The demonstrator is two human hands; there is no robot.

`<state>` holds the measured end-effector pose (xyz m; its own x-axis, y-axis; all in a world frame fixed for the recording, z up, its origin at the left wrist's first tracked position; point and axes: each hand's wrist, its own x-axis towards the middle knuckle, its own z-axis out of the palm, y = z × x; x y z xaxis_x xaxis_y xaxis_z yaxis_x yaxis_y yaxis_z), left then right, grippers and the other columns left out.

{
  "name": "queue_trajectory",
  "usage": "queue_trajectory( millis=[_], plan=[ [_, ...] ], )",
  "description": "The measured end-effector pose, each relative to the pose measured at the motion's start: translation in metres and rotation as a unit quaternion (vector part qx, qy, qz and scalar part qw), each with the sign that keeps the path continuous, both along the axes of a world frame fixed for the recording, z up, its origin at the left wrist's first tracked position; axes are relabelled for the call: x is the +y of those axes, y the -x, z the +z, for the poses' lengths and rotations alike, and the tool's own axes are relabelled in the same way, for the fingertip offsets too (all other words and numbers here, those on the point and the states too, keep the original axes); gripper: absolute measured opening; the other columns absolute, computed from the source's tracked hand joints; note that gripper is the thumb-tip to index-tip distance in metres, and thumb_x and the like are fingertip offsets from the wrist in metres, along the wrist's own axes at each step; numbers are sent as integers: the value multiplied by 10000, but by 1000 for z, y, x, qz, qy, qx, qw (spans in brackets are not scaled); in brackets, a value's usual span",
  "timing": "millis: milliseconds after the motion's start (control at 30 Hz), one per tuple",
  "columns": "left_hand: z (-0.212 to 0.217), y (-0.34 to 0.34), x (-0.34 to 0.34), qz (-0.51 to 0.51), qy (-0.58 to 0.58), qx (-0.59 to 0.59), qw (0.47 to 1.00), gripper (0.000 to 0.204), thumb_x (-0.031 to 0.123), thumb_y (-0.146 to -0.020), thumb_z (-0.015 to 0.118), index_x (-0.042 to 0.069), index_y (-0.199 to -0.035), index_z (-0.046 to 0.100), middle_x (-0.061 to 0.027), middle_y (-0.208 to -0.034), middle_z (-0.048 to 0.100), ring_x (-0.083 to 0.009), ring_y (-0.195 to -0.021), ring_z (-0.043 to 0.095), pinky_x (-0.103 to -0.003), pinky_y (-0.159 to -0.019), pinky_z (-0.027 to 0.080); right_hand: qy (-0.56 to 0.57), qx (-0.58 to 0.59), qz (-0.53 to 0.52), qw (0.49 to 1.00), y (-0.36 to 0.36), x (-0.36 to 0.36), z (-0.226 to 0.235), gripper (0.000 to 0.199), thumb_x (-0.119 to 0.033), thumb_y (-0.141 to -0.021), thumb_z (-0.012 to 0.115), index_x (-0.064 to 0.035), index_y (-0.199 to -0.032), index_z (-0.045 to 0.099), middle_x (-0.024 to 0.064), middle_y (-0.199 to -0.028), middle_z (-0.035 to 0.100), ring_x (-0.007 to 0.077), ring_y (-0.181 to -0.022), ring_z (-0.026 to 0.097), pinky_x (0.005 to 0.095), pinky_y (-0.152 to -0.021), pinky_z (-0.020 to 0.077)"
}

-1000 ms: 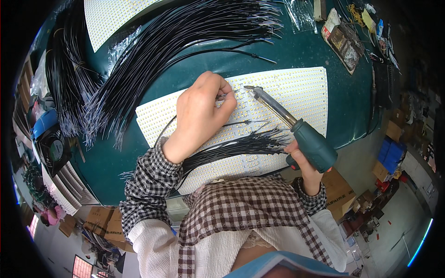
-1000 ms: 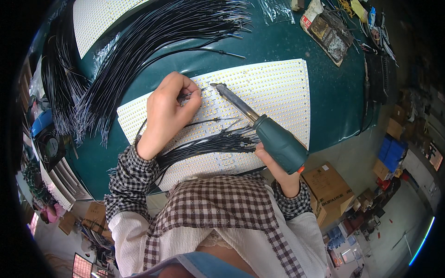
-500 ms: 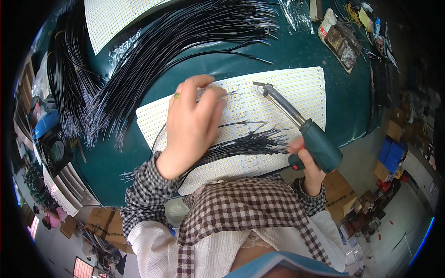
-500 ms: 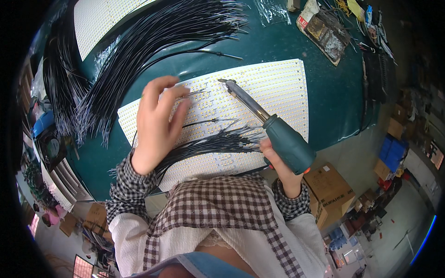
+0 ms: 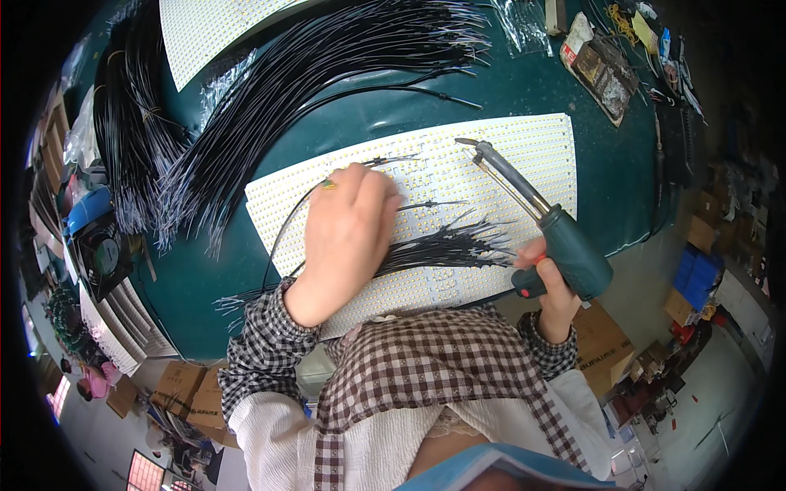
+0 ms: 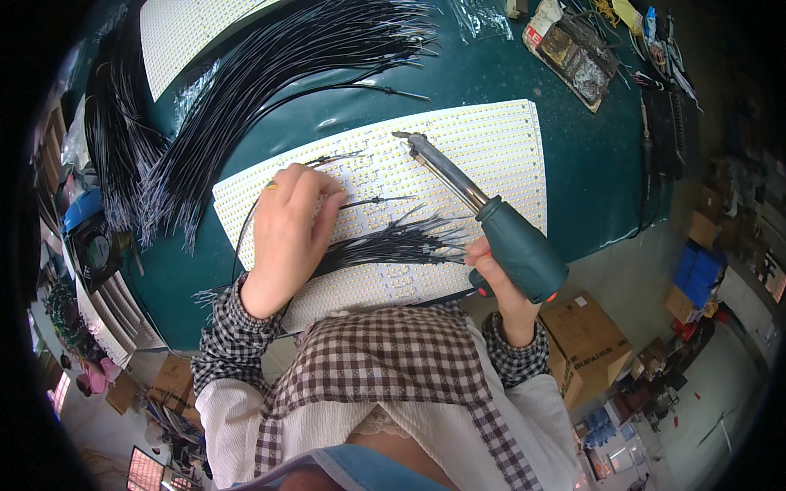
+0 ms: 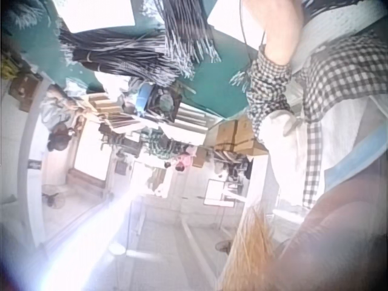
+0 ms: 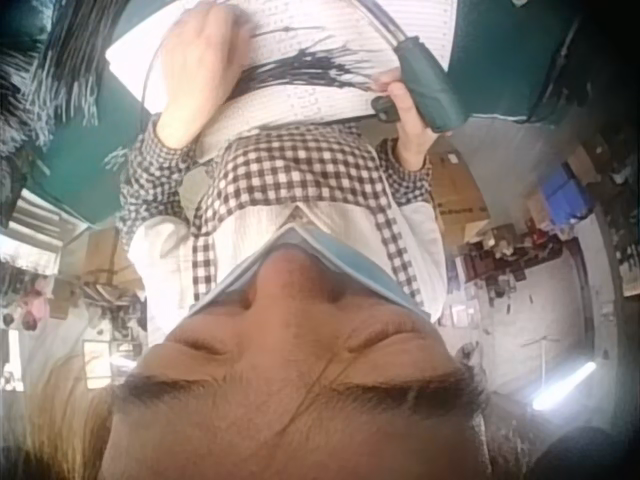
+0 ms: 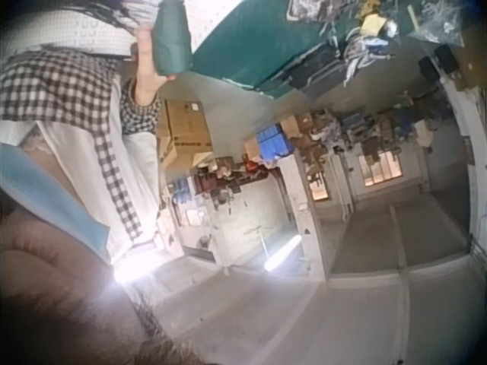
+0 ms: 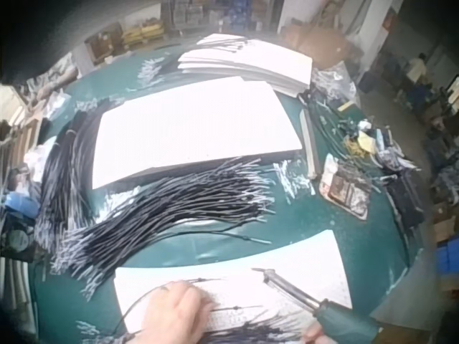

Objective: The person solders wire bundles onto a large LED panel at a workstation. This is done using a soldering iron and solder wire.

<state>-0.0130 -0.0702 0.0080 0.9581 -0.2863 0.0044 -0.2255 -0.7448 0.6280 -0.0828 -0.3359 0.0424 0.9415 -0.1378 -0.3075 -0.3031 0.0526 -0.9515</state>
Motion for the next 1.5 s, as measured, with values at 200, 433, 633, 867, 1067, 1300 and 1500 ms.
queue_trajectory(
  millis=[200, 433, 633, 867, 1067, 1300, 1500],
  plan=[
    [-7, -8, -15, -107, 55, 16, 993, 217, 78, -786, 755, 64, -952, 618, -82, -958, 586, -298, -922, 570, -415, -730, 432, 3, 7, 7, 1000, 0, 0, -1, 151, -24, -880, 701, 61, -1002, 673, 134, -896, 697, 204, -783, 676, 340, -734, 558],
    [-1, -7, -7, 50, 128, 39, 990, 183, -13, -812, 647, 35, -978, 589, -134, -868, 587, -345, -705, 625, -421, -604, 511, 26, 18, 15, 999, 0, -4, 3, 263, -152, -911, 688, 68, -1051, 649, 145, -923, 684, 212, -776, 673, 344, -717, 557],
    [-12, -8, -8, 44, 104, 81, 990, 106, 38, -826, 697, 46, -895, 616, -116, -884, 606, -328, -734, 639, -401, -610, 509, -8, 3, 17, 1000, 3, -5, -4, 222, -43, -890, 707, 67, -1079, 667, 147, -940, 707, 208, -810, 691, 343, -722, 579],
    [-16, -12, -10, 73, 119, 62, 988, 108, 58, -817, 712, 44, -861, 614, -103, -867, 611, -307, -702, 640, -393, -606, 506, 67, 34, 24, 997, 0, 1, 2, 382, -282, -923, 684, 70, -1069, 664, 193, -998, 706, 218, -749, 680, 335, -694, 551],
    [-18, -15, -10, 84, 108, 72, 988, 121, 66, -789, 723, 45, -833, 612, -93, -838, 619, -294, -690, 650, -382, -606, 513, 11, 22, 35, 999, 6, -8, -3, 377, -3, -893, 681, 81, -1251, 601, 189, -1073, 712, 208, -878, 702, 337, -754, 605],
    [-15, -15, -7, 78, 114, 81, 987, 117, 52, -781, 720, 48, -833, 615, -90, -848, 626, -287, -701, 655, -368, -603, 517, 7, 15, 22, 1000, 6, -4, -4, 392, 10, -888, 677, 75, -1266, 593, 188, -1078, 711, 212, -886, 701, 339, -767, 604],
    [-7, -16, -8, 25, 72, -61, 995, 140, 12, -805, 718, 20, -897, 614, -98, -968, 617, -214, -754, 649, -299, -634, 507, 1, 22, 28, 999, 4, -7, -3, 392, 1, -891, 682, 76, -1265, 592, 188, -1080, 710, 211, -875, 703, 344, -768, 605]
  ],
)
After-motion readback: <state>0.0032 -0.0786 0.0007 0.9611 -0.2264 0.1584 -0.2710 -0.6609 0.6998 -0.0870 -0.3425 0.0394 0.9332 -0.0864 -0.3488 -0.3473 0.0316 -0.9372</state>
